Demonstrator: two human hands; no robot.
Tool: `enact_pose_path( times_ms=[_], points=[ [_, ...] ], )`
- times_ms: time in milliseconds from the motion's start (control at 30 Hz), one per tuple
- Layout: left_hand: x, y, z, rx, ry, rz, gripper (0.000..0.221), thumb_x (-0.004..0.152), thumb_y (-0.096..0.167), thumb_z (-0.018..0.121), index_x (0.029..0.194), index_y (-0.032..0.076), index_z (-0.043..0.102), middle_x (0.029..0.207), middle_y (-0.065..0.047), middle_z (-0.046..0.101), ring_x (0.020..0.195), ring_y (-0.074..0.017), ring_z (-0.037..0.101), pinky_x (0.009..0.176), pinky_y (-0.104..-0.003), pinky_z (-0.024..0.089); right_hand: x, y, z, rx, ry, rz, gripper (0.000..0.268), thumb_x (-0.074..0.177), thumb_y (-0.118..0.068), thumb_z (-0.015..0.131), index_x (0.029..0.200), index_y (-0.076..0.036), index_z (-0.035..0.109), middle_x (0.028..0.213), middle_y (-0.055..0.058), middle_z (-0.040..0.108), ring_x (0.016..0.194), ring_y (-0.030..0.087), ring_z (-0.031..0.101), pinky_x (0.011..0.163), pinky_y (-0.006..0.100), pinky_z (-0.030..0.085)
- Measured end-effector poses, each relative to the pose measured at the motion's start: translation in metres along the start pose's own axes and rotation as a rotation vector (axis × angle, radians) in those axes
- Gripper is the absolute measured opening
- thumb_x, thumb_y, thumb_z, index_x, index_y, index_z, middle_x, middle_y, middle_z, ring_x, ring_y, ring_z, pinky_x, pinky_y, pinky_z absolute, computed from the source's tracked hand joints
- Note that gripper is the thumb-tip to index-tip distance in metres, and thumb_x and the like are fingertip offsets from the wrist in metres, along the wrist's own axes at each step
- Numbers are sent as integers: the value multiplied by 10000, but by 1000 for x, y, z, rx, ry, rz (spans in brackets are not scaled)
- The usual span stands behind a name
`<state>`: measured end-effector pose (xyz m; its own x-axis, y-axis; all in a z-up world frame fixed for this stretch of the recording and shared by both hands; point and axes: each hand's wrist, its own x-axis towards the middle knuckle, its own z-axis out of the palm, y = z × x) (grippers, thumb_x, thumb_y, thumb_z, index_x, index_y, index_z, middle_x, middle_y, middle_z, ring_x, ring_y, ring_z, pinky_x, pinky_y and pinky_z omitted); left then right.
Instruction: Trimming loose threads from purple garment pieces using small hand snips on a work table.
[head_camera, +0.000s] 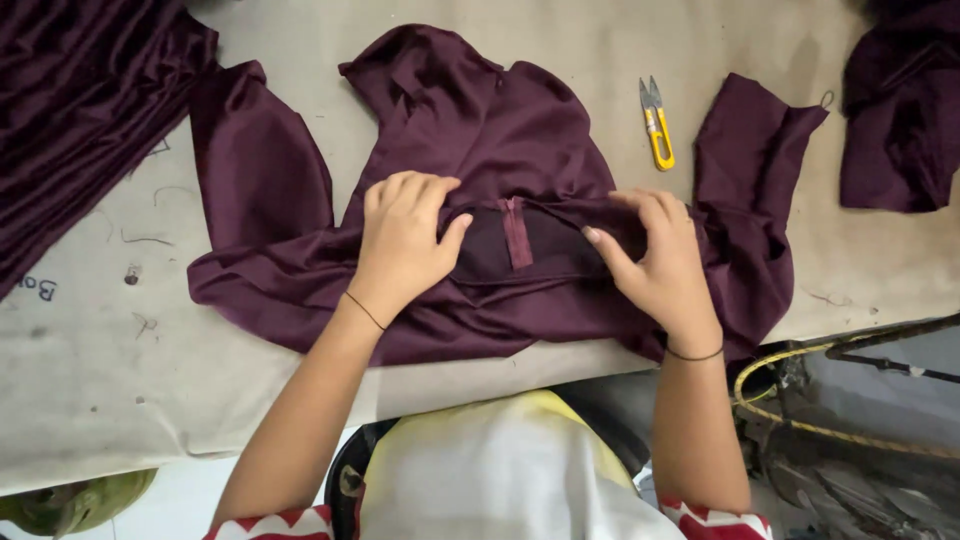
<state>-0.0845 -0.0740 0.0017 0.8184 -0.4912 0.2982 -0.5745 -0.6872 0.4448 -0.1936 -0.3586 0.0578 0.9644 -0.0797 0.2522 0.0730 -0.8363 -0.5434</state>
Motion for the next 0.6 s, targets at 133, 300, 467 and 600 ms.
enact_pose_path(
  times_ms=[133,300,467,600],
  points=[
    [-13,1,-12,18,-45,-45,418,907,364,739,1261,150,679,1152,-73,666,1228,-290,563,1034,-513,375,-18,6,-1,-44,-53,107,475,912,-313,819,1304,-95,665,1221,110,636,1129,365,617,923,496,450],
    [-40,-5,-24,45,-71,-48,260,824,216,784,1056,114,726,1056,-66,602,1006,-301,599,810,-460,483,-39,40,3,37,-84,210,105,939,-237,818,949,-147,766,704,34,623,782,276,669,802,399,506],
    [-52,-4,-38,-28,74,-5,59,946,163,681,996,139,701,1014,-21,637,1008,-246,645,876,-397,483,-40,26,-5,139,-4,78,141,893,-135,831,976,-97,724,859,64,642,922,298,652,881,399,492],
    [-59,-2,-38,-196,146,4,84,1024,129,626,1047,119,706,1016,-22,695,1033,-240,682,960,-379,469,-31,2,-11,124,-200,24,772,759,-214,874,1431,-12,551,1186,203,663,1166,429,596,1012,522,417]
  ],
)
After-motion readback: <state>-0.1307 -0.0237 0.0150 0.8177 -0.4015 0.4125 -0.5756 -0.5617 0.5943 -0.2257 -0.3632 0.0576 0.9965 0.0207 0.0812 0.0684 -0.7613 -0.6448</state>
